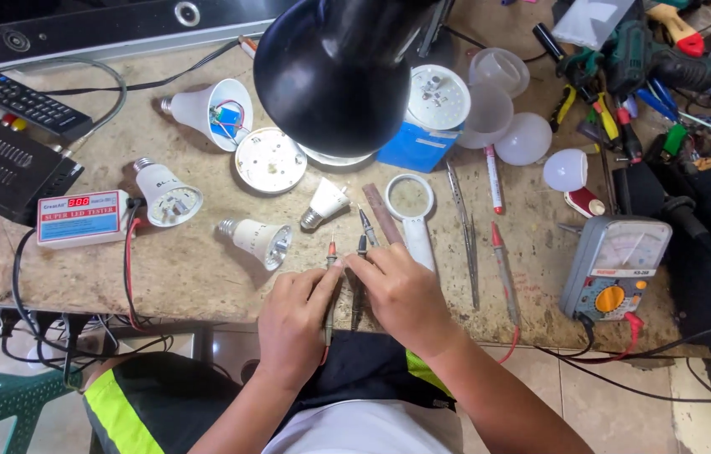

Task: Repairing LED bulbs by inspecting and soldering circular LED boards at a workbench.

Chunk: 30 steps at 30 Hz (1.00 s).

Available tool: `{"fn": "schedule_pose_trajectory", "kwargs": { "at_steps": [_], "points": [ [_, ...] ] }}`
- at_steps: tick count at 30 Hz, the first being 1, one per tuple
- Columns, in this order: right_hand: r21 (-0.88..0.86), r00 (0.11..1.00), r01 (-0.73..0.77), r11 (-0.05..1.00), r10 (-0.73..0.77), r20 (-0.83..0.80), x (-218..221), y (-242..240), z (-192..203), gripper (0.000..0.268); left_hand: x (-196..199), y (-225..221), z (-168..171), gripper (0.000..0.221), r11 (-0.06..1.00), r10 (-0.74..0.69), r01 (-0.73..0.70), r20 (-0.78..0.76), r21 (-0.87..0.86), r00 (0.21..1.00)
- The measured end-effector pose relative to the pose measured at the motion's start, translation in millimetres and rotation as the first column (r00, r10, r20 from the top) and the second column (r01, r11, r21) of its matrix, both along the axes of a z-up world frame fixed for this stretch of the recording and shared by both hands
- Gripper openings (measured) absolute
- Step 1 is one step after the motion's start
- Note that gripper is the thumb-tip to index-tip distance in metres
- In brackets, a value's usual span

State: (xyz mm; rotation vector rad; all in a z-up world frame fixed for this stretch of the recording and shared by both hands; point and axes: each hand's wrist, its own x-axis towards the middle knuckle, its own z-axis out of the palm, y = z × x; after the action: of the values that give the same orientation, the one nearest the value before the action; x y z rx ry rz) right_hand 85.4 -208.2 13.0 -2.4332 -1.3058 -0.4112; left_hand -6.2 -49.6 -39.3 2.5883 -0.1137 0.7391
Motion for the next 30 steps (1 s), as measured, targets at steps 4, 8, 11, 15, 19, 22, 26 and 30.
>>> {"fn": "schedule_pose_trajectory", "kwargs": {
  "at_steps": [4, 8, 11, 15, 19, 22, 26, 30],
  "points": [
    [-0.077, 0.987, 0.081, 0.994, -0.091, -0.133, 9.4, -31.4, -10.0, 0.042, 8.1, -3.2, 2.6, 0.046, 0.998, -0.027, 0.031, -0.082, 0.047, 0.996],
    [0.004, 0.964, 0.249, 0.969, -0.247, -0.100, 44.5, -71.1, -7.3, 0.032, 4.1, 2.5, 8.1, 0.040, 0.996, -0.090, 0.089, -0.101, -0.016, 0.991],
    [-0.154, 0.754, 0.638, 0.755, -0.653, -0.077, 80.9, -97.3, -11.2, 0.038, -4.7, 12.8, 9.7, 0.025, 0.980, -0.129, 0.124, -0.025, -0.155, 0.991],
    [-0.223, 0.677, 0.699, 0.680, -0.729, -0.102, 112.7, -113.4, -28.8, 0.040, -18.0, 26.6, -0.9, 0.027, 0.978, -0.011, 0.030, 0.095, -0.206, 0.995],
    [-0.190, 0.617, 0.750, 0.633, -0.774, -0.142, 110.5, -110.0, -20.0, 0.033, -17.8, 47.9, -36.6, 0.030, 0.977, 0.196, -0.177, 0.173, -0.122, 0.965],
    [-0.073, 0.573, 0.794, 0.604, -0.783, -0.242, 86.9, -108.8, 10.6, 0.029, -18.9, 53.4, -6.7, 0.032, 0.961, 0.219, -0.182, 0.170, -0.210, 0.961],
    [0.317, 0.601, 0.799, 0.510, -0.685, -0.412, 45.3, -116.3, 26.8, 0.017, -11.9, 36.7, 6.5, 0.032, 0.964, 0.221, -0.177, 0.225, -0.198, 0.949],
    [0.447, 0.645, 0.681, 0.579, -0.187, -0.741, 8.3, -113.2, 36.0, 0.015, -5.9, 7.0, 20.0, 0.053, 0.985, 0.049, -0.032, 0.099, -0.169, 0.994]
  ]
}}
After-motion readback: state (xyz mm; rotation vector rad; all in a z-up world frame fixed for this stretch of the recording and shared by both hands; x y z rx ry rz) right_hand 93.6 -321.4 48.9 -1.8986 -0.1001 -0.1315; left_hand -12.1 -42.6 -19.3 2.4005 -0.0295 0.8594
